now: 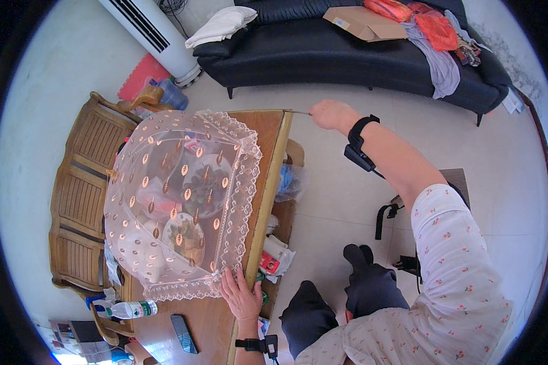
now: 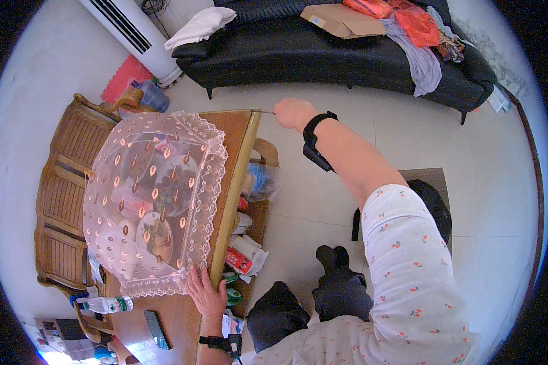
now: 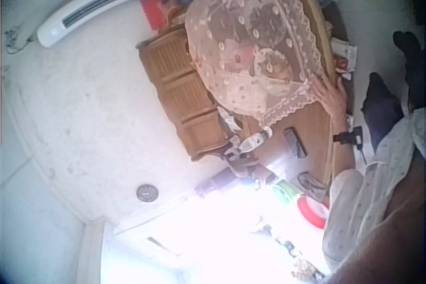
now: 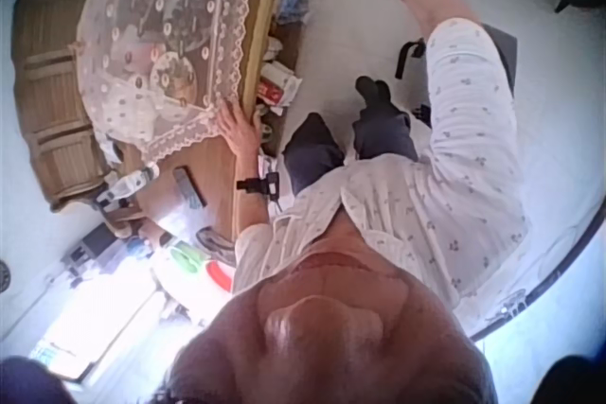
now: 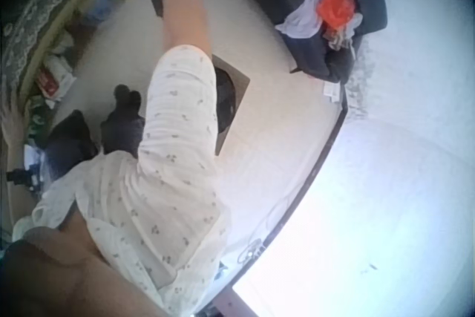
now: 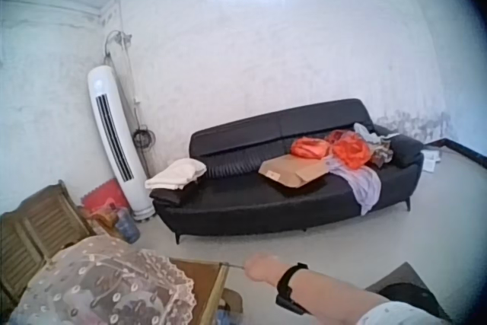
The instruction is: Repairing the edge of a wooden coffee table by cleaning it with a cloth, marking it with a pen, and trimming material with a utility knife.
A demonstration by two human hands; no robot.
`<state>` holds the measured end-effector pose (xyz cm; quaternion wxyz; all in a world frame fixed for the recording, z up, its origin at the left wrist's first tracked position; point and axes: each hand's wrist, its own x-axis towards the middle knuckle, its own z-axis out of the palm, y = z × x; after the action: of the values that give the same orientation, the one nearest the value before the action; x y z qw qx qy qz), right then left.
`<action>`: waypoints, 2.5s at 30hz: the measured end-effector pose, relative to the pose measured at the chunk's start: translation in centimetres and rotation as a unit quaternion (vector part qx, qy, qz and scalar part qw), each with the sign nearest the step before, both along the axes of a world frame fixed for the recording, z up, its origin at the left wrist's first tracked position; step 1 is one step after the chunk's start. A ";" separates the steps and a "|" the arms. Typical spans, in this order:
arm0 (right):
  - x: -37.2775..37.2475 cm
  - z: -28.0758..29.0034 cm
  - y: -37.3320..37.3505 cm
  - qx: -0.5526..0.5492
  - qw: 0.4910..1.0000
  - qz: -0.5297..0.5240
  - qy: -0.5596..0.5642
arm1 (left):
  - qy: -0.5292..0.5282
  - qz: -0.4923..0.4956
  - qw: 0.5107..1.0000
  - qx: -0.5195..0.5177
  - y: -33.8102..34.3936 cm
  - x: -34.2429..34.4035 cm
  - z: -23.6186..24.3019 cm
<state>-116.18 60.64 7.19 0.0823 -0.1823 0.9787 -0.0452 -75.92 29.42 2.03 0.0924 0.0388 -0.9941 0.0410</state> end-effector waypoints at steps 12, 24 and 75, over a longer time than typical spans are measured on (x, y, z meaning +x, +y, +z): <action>4.9 0.9 0.4 -0.084 0.995 -0.029 0.034 | -0.007 -0.001 1.000 -0.011 -0.1 0.0 0.1; 2.4 0.1 -0.3 -0.042 0.997 0.008 0.065 | -0.018 0.013 1.000 -0.004 0.3 -0.2 0.3; 13.5 -2.0 -4.1 -0.173 0.985 -0.001 -0.012 | -0.035 0.021 0.999 -0.012 0.5 -0.2 0.1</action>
<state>-102.71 56.54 5.15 0.0616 -0.1921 0.9553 -0.2163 -76.14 29.88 2.17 0.0569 0.0568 -0.9952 0.0566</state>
